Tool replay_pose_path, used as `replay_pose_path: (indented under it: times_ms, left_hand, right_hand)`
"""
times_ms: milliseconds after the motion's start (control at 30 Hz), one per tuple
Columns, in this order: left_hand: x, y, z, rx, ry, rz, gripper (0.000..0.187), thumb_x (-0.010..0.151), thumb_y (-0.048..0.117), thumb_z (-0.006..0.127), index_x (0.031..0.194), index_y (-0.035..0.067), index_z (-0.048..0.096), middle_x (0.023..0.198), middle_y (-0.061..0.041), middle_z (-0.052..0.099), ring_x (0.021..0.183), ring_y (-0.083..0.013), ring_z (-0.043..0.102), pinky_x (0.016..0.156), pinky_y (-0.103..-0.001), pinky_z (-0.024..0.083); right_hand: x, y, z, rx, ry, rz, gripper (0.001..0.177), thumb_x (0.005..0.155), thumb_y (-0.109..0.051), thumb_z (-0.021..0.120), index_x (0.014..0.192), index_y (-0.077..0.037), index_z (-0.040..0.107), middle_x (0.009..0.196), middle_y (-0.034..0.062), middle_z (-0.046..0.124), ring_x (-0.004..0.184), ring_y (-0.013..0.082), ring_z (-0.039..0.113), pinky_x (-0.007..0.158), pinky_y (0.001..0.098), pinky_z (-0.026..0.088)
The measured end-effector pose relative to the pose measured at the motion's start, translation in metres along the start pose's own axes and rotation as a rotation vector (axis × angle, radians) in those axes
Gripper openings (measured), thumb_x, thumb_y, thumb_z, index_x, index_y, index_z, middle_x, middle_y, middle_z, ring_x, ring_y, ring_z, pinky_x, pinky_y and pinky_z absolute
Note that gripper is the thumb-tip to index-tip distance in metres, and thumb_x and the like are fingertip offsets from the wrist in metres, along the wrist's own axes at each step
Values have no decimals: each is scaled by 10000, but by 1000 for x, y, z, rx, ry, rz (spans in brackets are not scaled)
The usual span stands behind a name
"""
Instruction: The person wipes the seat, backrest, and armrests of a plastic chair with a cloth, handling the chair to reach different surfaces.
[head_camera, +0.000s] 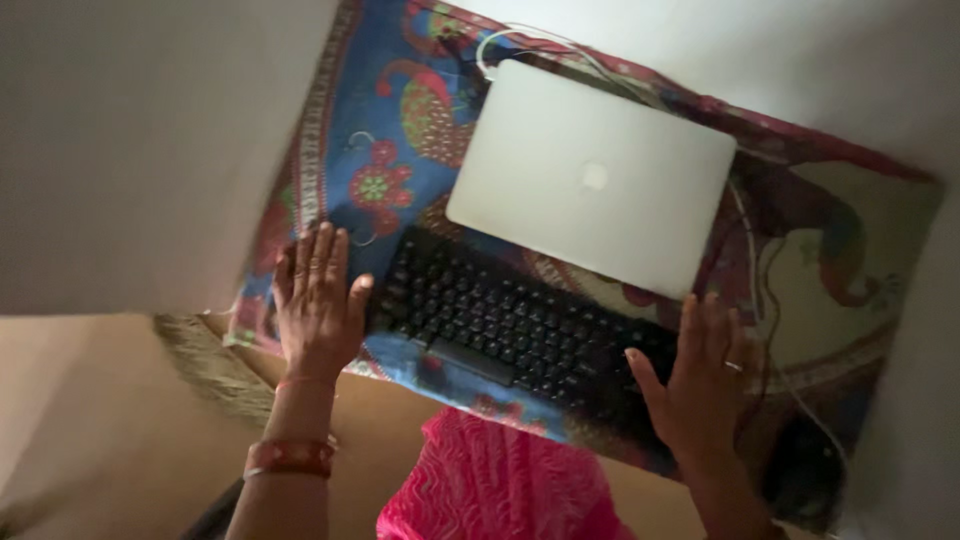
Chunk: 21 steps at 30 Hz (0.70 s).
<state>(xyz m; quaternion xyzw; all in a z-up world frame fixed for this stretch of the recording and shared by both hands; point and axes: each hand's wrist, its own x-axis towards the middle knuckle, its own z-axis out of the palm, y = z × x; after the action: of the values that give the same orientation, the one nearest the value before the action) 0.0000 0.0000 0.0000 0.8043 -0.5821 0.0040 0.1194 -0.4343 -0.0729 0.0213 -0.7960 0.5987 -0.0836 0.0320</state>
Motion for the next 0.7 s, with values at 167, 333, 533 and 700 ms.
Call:
replay_pose_path:
  times_ms: [167,333,533,700]
  left_hand:
    - [-3,-4,-7,7,65,68,617,1046,420,513,1565,93,457,1646,-100,421,1548,-285,331,1275,-519,178]
    - [-2,-4,-4,22,71,53,632,1014,442,522,1548,108,475,1630,-102,425,1524,-289,339,1231,-528,194]
    - [-5,-7,0,-34,124,66,621,1031,451,527,1550,114,483,1633,-91,442,1527,-291,355,1236,-546,215]
    - [7,-15,20,97,101,69,610,1018,475,554,1474,72,509,1569,-148,473,1452,-348,404,1154,-583,261]
  right_hand:
    - [-16,4,-2,34,68,-105,865,934,-616,545,1582,-71,373,1614,239,370,1492,480,314,1195,648,241]
    - [-29,17,6,-28,43,-111,887,850,-583,581,1544,-62,398,1568,230,417,1465,451,328,1157,689,223]
    - [-41,18,-5,269,156,-173,775,987,-565,498,1561,-55,392,1554,213,432,1474,430,367,1216,589,236]
    - [-60,8,-30,210,165,-314,743,966,-522,500,1544,-62,416,1602,176,436,1497,396,381,1217,573,241]
